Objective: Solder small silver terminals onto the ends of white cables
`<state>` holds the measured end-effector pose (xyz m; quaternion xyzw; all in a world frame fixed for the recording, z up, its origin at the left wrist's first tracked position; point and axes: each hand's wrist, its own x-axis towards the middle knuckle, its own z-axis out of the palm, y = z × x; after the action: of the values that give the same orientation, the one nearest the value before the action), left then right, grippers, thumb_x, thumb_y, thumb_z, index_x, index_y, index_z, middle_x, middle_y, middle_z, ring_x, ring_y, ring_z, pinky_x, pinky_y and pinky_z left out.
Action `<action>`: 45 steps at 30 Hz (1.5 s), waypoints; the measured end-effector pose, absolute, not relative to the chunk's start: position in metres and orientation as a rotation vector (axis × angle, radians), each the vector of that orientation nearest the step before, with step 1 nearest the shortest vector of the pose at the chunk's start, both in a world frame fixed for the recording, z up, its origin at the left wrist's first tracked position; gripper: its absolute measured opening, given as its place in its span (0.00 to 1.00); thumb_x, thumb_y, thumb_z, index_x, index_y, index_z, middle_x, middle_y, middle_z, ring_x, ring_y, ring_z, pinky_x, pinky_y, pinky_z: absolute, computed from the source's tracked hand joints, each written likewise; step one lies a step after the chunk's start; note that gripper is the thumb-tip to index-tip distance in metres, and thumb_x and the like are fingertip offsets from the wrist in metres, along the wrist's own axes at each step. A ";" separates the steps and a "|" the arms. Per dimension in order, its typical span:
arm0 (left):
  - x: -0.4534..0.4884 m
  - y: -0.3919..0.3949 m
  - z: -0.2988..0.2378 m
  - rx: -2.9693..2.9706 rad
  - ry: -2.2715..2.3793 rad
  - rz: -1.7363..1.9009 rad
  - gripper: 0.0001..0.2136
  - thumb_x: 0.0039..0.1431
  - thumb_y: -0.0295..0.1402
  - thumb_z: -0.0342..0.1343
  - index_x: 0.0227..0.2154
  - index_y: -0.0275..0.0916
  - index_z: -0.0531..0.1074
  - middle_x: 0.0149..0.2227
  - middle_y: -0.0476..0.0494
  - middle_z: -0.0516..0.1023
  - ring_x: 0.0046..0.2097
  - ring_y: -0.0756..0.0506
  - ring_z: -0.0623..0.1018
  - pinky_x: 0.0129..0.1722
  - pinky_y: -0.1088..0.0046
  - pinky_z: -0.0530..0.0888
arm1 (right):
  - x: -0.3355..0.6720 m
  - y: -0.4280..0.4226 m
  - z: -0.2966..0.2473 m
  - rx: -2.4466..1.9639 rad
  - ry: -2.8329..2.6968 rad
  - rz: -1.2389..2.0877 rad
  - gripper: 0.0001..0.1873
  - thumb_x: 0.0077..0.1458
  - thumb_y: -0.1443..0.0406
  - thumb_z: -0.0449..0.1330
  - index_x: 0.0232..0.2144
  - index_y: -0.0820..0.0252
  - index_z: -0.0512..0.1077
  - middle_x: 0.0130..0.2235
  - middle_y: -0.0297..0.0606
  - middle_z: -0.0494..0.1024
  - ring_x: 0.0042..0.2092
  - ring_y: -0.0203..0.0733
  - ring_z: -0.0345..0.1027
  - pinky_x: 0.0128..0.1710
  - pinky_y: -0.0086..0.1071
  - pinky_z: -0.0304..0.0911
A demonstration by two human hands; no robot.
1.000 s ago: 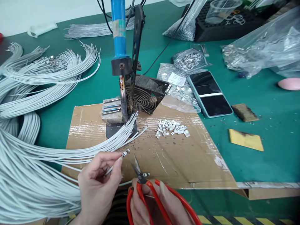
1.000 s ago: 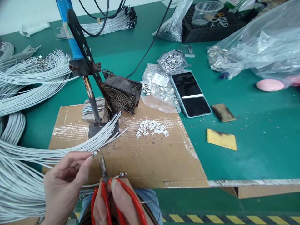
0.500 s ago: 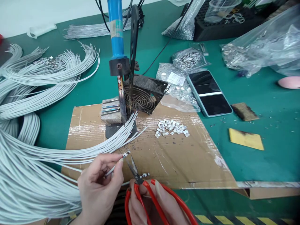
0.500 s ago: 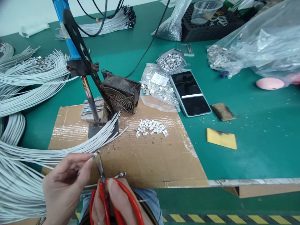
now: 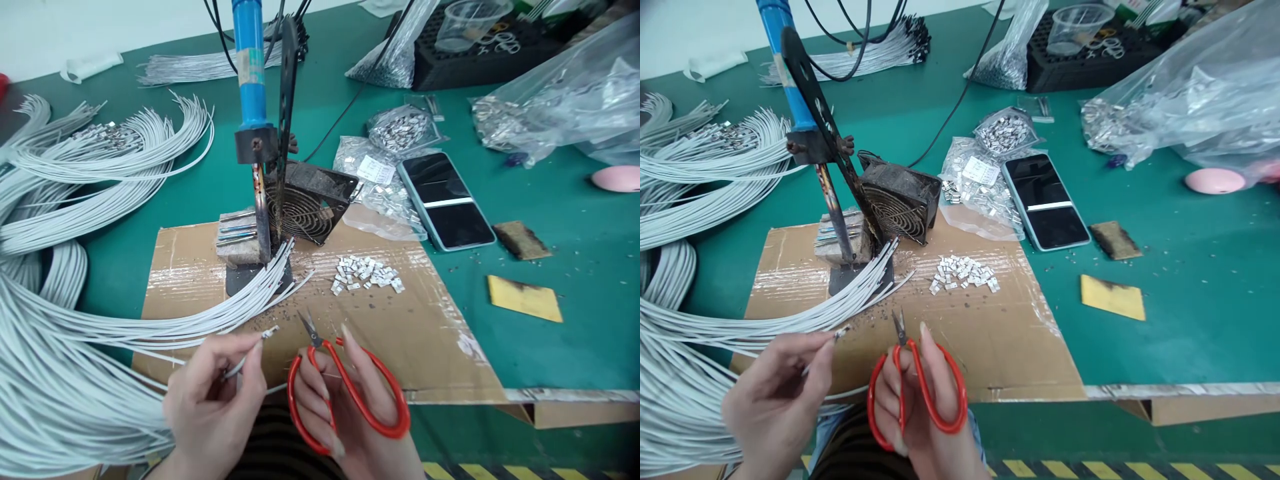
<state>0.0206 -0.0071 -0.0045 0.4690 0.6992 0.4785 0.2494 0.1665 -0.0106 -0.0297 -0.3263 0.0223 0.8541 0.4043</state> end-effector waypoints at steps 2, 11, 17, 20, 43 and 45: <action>0.019 -0.001 -0.003 1.065 1.861 1.334 0.02 0.54 0.29 0.67 0.28 0.43 0.83 0.19 0.56 0.78 0.20 0.54 0.72 0.21 0.84 0.69 | 0.169 -0.012 -0.028 -0.886 0.000 2.117 0.35 0.56 0.34 0.64 0.22 0.57 0.66 0.22 0.27 0.61 0.20 0.29 0.49 0.22 0.26 0.50; 0.000 0.002 -0.014 0.894 1.615 1.242 0.06 0.58 0.32 0.69 0.27 0.39 0.81 0.17 0.55 0.72 0.19 0.56 0.66 0.19 0.88 0.64 | 0.163 -0.012 -0.024 -1.357 -0.680 1.771 0.27 0.56 0.42 0.70 0.23 0.59 0.75 0.17 0.30 0.67 0.22 0.34 0.59 0.25 0.29 0.55; 0.014 0.001 0.001 0.885 1.705 1.152 0.07 0.51 0.32 0.71 0.24 0.39 0.78 0.18 0.55 0.73 0.20 0.55 0.66 0.20 0.83 0.62 | 0.145 0.016 -0.009 -1.395 -0.713 1.546 0.18 0.56 0.49 0.72 0.28 0.57 0.79 0.20 0.28 0.68 0.22 0.32 0.58 0.21 0.25 0.57; 0.019 -0.001 0.006 0.862 1.740 1.110 0.08 0.50 0.33 0.70 0.23 0.38 0.76 0.17 0.56 0.71 0.20 0.55 0.63 0.21 0.81 0.60 | 0.141 0.022 -0.015 -1.249 -0.656 1.639 0.18 0.53 0.53 0.75 0.26 0.59 0.76 0.17 0.26 0.68 0.20 0.30 0.56 0.19 0.23 0.55; 0.017 -0.004 0.005 0.945 1.668 0.995 0.08 0.52 0.33 0.70 0.24 0.39 0.77 0.17 0.55 0.72 0.19 0.55 0.65 0.21 0.82 0.61 | 0.143 0.025 -0.029 -1.182 -0.611 1.814 0.25 0.53 0.48 0.73 0.22 0.58 0.70 0.16 0.27 0.69 0.18 0.30 0.57 0.19 0.25 0.53; 0.018 -0.006 0.005 0.964 1.680 0.985 0.08 0.52 0.34 0.70 0.24 0.39 0.78 0.17 0.54 0.73 0.20 0.55 0.65 0.22 0.82 0.61 | 0.143 0.026 -0.029 -1.182 -0.624 1.814 0.26 0.55 0.46 0.71 0.22 0.58 0.69 0.16 0.27 0.69 0.18 0.30 0.57 0.19 0.26 0.54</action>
<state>0.0176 -0.0056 0.0051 0.3926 0.6843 0.4011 0.4655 0.1432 0.0261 -0.0288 -0.4736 -0.2499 0.7271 0.4297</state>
